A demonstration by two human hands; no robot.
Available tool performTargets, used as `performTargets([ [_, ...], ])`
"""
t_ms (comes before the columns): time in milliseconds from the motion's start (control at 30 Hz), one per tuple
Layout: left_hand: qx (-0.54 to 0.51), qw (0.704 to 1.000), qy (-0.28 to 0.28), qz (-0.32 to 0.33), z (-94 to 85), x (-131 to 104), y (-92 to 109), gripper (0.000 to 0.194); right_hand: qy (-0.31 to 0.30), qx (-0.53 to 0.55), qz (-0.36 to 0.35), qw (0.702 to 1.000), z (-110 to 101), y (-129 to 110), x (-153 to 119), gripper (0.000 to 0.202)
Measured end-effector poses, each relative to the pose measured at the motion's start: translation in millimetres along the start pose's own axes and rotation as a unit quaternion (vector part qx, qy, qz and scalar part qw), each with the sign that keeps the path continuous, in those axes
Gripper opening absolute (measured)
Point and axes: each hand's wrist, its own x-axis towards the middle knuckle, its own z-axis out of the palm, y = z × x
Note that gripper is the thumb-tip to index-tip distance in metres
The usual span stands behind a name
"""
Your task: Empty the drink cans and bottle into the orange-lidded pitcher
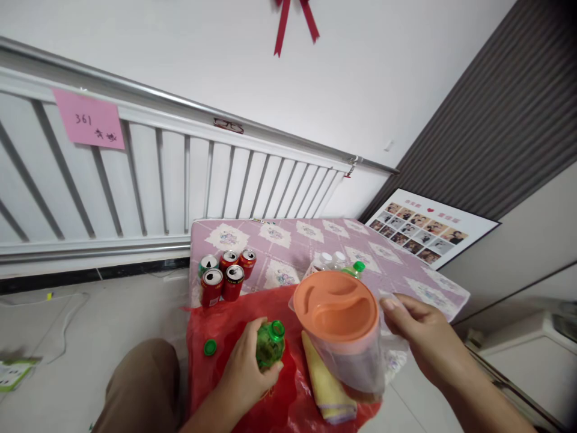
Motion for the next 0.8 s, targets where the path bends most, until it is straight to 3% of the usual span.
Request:
performTargets([
  [200, 0.021, 0.999, -0.019, -0.042, -4.7, -0.4, 11.4, 0.073, 0.095, 0.097, 0.017, 0.991, 16.8, 23.8, 16.2, 0.047],
  [433, 0.029, 0.998, -0.018, -0.049, -3.7, 0.4, 13.1, 0.075, 0.144, 0.262, 0.036, 0.954, 82.1, 57.3, 34.8, 0.042],
  [567, 0.04, 0.998, -0.017, -0.04, -3.4, 0.7, 9.6, 0.075, 0.16, 0.289, 0.035, 0.943, 121.2, 69.2, 43.3, 0.042],
  [800, 0.044, 0.997, -0.027, -0.053, -2.3, 1.3, 5.0, 0.078, 0.164, 0.286, 0.052, 0.943, 153.7, 80.6, 43.3, 0.042],
])
